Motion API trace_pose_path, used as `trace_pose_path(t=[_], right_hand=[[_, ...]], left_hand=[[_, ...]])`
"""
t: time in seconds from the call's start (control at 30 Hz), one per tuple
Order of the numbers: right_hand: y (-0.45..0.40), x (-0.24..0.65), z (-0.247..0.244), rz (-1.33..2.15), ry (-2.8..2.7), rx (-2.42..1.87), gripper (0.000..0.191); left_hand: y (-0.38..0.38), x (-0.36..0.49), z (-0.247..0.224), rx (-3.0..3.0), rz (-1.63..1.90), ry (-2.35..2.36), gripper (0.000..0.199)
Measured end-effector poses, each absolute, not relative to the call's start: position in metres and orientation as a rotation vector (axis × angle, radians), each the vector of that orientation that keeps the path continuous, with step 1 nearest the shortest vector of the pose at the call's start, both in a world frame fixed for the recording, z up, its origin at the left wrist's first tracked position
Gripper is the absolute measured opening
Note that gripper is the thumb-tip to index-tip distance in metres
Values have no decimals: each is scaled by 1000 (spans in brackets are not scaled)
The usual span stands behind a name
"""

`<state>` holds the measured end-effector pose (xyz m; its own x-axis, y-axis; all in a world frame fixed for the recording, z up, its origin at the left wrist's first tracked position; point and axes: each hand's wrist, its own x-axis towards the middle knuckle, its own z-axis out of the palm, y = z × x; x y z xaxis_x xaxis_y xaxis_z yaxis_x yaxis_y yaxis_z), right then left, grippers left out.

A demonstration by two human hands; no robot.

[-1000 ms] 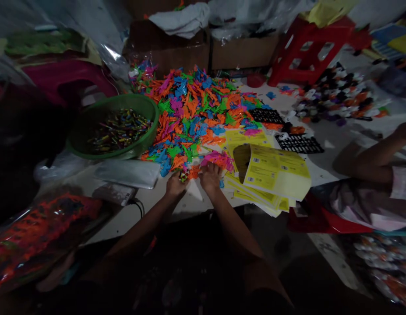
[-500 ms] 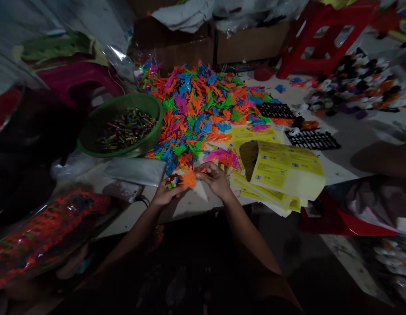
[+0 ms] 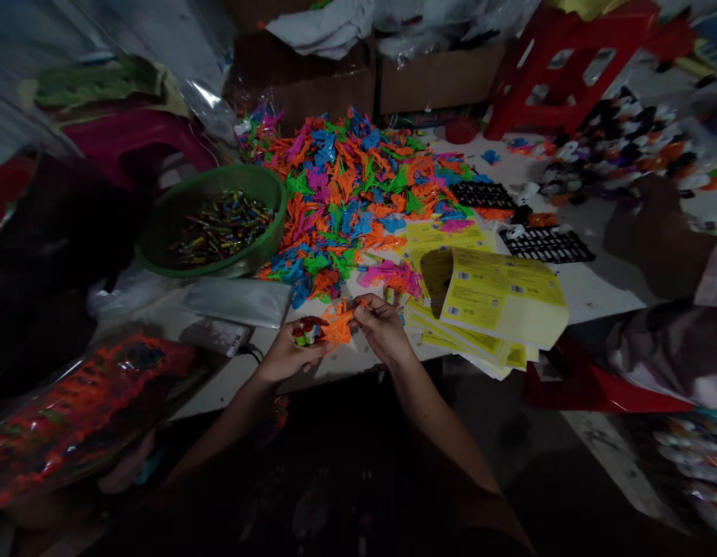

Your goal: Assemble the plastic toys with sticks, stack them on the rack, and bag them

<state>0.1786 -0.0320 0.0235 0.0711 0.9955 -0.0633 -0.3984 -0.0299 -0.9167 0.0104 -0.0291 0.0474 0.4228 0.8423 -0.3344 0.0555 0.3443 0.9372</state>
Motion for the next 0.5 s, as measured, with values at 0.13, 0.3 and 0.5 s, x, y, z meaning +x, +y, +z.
trace_pose_path(t=[0.13,0.3,0.5], right_hand=[[-32,181,22,1321,-938,-969,32],[-36,191,23,1216,-1176,-971,29],[-46,197,17,1237,-1120,-973,28]], left_hand=[[-29,9,46,1136,611,1019,31],[-27,3,51,1268,512,1027,29],[-25,0,59,1335,572,964,26]])
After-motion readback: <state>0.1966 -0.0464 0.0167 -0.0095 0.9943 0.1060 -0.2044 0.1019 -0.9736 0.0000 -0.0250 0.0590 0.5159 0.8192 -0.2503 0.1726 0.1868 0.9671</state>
